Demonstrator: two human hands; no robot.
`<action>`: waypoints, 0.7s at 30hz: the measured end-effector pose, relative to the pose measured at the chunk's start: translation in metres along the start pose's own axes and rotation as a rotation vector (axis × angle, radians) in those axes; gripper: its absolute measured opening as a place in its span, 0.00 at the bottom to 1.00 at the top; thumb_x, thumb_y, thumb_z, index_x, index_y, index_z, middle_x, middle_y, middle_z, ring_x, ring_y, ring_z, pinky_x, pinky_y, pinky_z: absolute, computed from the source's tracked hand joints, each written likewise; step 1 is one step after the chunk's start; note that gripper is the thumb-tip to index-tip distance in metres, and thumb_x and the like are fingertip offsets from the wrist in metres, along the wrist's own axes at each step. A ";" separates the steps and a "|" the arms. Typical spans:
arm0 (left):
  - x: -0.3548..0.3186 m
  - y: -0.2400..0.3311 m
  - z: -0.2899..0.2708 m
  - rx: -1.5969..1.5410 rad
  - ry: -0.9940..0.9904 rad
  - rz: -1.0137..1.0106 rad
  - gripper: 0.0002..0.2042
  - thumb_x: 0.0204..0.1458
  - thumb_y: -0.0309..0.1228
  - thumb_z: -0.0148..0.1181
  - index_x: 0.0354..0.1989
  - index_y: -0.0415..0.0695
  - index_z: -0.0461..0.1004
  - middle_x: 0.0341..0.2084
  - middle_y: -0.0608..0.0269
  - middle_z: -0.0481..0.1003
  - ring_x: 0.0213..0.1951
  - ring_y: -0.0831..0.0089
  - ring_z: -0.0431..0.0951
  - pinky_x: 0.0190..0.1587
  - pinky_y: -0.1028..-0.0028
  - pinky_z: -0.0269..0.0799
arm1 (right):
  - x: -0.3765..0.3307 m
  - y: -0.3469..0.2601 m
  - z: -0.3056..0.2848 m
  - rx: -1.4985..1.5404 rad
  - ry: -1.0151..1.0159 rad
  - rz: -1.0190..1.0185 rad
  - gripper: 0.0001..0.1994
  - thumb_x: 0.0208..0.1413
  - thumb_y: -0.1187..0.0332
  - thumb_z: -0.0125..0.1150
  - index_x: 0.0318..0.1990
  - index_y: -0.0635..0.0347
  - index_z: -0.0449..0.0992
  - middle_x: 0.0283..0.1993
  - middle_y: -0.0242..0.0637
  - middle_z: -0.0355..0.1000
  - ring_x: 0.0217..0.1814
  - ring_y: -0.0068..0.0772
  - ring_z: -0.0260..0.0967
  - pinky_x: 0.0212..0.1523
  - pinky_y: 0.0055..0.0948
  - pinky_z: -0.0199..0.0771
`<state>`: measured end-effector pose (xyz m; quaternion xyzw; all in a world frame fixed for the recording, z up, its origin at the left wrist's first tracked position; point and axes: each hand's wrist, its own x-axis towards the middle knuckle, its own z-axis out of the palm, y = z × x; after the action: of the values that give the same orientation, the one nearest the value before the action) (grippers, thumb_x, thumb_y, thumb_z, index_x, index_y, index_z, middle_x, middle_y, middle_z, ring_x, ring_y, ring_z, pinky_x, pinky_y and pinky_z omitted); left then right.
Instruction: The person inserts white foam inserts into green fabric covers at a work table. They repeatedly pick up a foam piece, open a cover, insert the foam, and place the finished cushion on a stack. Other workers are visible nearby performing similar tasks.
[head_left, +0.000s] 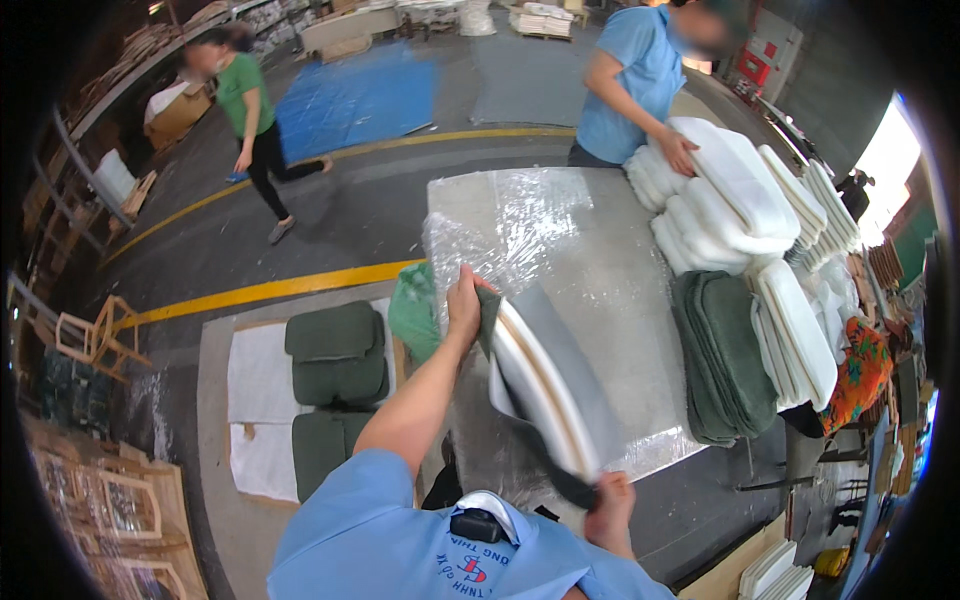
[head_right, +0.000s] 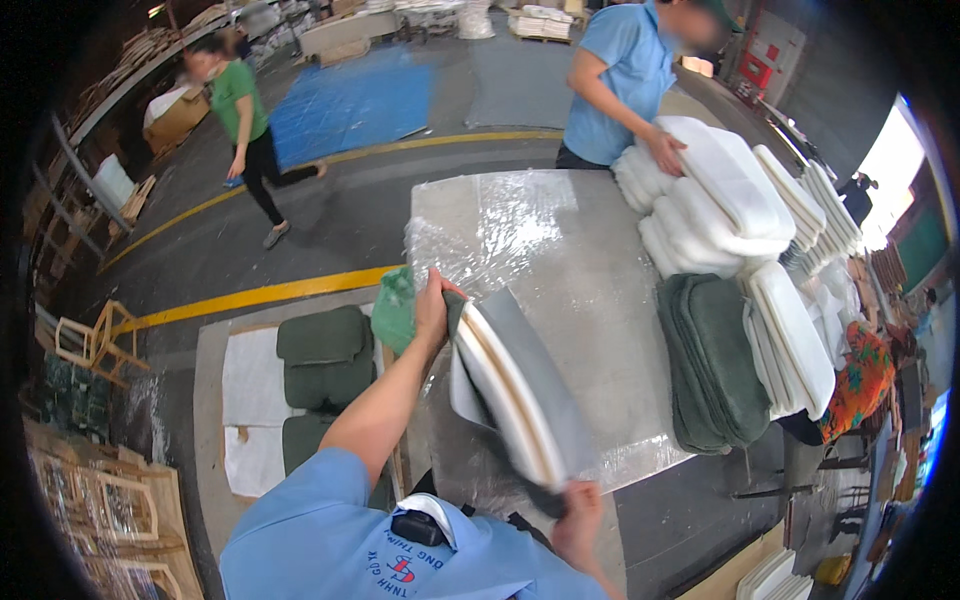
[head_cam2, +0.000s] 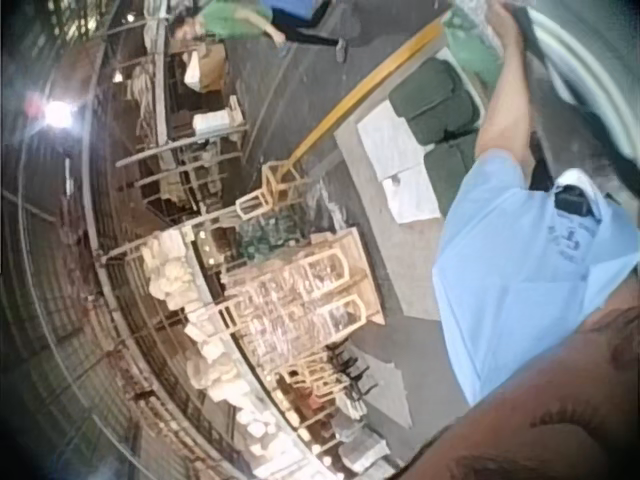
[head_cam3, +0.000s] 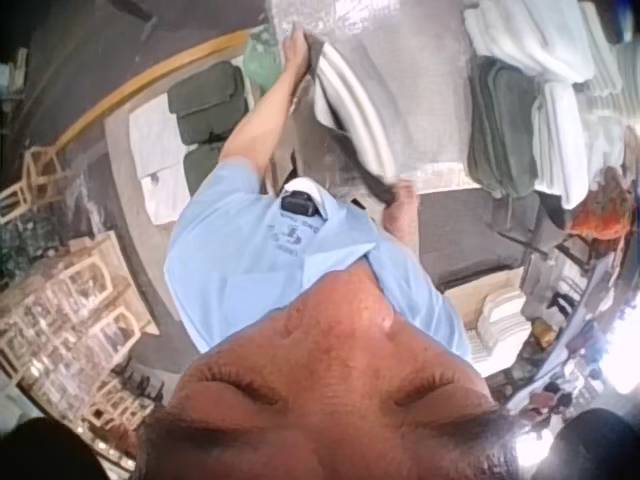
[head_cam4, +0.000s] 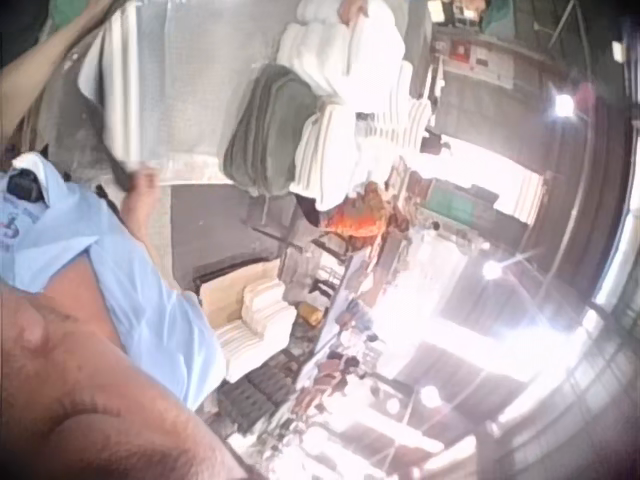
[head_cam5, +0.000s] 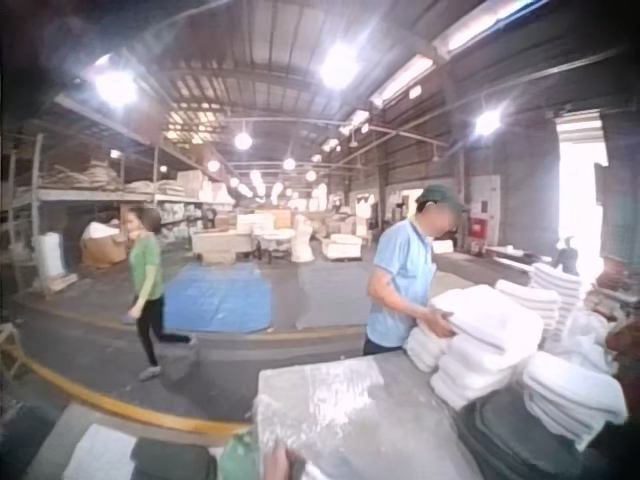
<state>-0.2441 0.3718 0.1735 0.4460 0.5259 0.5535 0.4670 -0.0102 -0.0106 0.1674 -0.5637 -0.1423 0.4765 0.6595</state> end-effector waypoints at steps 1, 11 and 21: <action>0.014 0.000 0.010 0.017 -0.072 0.012 0.39 0.73 0.58 0.31 0.28 0.39 0.83 0.22 0.58 0.81 0.31 0.67 0.78 0.43 0.68 0.72 | -0.010 0.017 0.006 -0.070 -0.063 0.080 0.05 0.59 0.76 0.65 0.38 0.57 0.74 0.34 0.29 0.72 0.37 0.21 0.69 0.43 0.26 0.70; 0.035 -0.033 0.090 -0.216 -0.371 -0.130 0.46 0.72 0.61 0.21 0.27 0.37 0.84 0.23 0.56 0.83 0.29 0.70 0.79 0.43 0.71 0.74 | 0.119 -0.084 0.096 -0.447 -0.612 -0.086 0.12 0.67 0.67 0.65 0.53 0.63 0.79 0.34 0.28 0.77 0.33 0.18 0.71 0.37 0.22 0.73; 0.034 -0.019 0.093 -0.581 -0.547 -0.351 0.47 0.70 0.65 0.20 0.55 0.33 0.78 0.49 0.54 0.82 0.50 0.65 0.81 0.58 0.68 0.73 | 0.271 -0.118 0.254 -0.878 -1.070 -0.704 0.18 0.57 0.75 0.67 0.55 0.59 0.82 0.58 0.37 0.79 0.51 0.34 0.77 0.52 0.33 0.76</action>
<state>-0.1573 0.4214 0.1594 0.3300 0.2732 0.4522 0.7823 -0.0026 0.3680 0.2585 -0.3882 -0.7879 0.3464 0.3296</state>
